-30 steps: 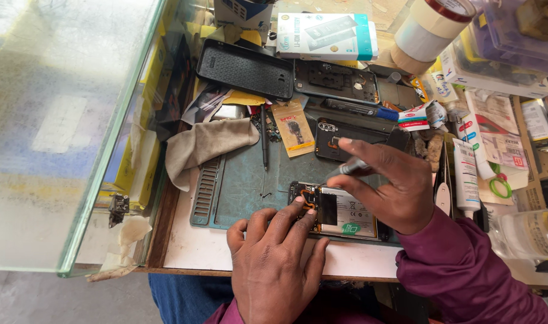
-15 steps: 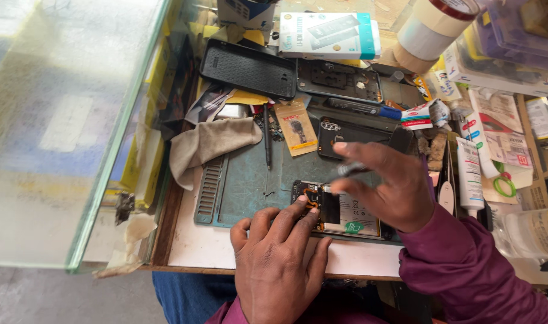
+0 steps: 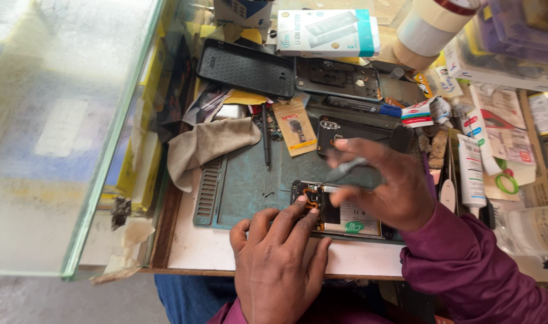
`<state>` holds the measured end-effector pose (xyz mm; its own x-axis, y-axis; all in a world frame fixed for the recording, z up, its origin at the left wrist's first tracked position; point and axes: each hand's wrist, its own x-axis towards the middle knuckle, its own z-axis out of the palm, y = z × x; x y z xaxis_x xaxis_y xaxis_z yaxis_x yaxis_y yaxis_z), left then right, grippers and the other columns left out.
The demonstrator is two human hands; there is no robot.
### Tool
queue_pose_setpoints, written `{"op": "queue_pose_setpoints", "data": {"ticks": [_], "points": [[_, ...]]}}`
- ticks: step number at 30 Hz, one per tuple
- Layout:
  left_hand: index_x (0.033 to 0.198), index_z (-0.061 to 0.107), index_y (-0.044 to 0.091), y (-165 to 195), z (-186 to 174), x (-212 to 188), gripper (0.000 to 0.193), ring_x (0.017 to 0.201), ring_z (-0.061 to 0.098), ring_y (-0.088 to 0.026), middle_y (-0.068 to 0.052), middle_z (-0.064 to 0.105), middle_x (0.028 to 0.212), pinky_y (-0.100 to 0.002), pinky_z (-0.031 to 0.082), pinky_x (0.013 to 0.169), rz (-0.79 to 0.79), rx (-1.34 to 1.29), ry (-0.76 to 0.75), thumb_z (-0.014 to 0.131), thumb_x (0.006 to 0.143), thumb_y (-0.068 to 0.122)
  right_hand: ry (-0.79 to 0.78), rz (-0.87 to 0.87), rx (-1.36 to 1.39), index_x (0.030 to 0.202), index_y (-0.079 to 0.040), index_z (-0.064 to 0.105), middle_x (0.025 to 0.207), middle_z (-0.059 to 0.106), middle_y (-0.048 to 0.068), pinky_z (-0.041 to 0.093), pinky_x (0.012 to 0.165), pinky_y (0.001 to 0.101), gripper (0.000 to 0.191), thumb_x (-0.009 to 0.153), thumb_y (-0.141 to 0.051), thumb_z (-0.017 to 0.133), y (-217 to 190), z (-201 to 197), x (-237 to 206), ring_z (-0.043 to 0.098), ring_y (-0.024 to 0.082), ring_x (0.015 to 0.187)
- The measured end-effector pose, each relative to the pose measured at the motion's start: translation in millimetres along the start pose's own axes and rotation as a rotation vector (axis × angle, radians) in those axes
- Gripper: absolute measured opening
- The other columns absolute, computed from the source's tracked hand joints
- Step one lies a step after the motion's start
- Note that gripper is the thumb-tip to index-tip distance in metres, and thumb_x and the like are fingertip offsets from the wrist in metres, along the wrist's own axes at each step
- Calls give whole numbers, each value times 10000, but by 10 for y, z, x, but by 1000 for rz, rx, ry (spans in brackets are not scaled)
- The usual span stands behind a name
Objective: The person uses a screwdriver to remove screws from a disassembled mobile phone. They carefully unscrew multiple fasteners from the phone's internal frame and place them on the work surface.
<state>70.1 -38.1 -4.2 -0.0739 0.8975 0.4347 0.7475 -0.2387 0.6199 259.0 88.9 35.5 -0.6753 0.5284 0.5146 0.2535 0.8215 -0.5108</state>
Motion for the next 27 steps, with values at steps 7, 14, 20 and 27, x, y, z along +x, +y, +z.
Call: {"op": "queue_pose_setpoints", "data": {"ticks": [7, 14, 20, 27], "points": [[1171, 766, 131, -8, -1, -4, 419, 1114, 601, -221, -24, 687, 1302, -459, 329, 989, 2, -10, 11, 775, 818, 356, 13, 319, -296, 1440, -230, 531, 1212, 799, 38, 657, 816, 285, 684, 849, -262, 874, -31, 30, -39, 826, 161, 985], [1155, 766, 121, -19, 2, 1, 413, 1125, 601, -227, -24, 689, 1295, -451, 339, 995, 4, -13, 7, 775, 817, 357, 29, 181, -37, 1462, -81, 459, 1270, 728, 138, 668, 900, 325, 546, 981, -31, 712, -47, -4, -7, 766, 244, 1155], [1135, 770, 121, -16, 12, 4, 407, 1116, 604, -236, -27, 695, 1283, -453, 344, 988, 10, 1, -3, 772, 803, 356, -17, 121, 41, 1454, -73, 458, 1316, 679, 171, 669, 919, 332, 562, 964, 10, 719, -51, 26, -5, 756, 263, 1179], [1144, 774, 134, -14, 39, 15, 427, 1092, 611, -229, -26, 708, 1249, -445, 338, 985, 42, 25, 9, 779, 786, 368, 58, 143, -11, 1474, -40, 419, 1248, 716, 161, 654, 872, 323, 612, 958, -16, 746, 53, -3, -157, 787, 228, 1043]]}}
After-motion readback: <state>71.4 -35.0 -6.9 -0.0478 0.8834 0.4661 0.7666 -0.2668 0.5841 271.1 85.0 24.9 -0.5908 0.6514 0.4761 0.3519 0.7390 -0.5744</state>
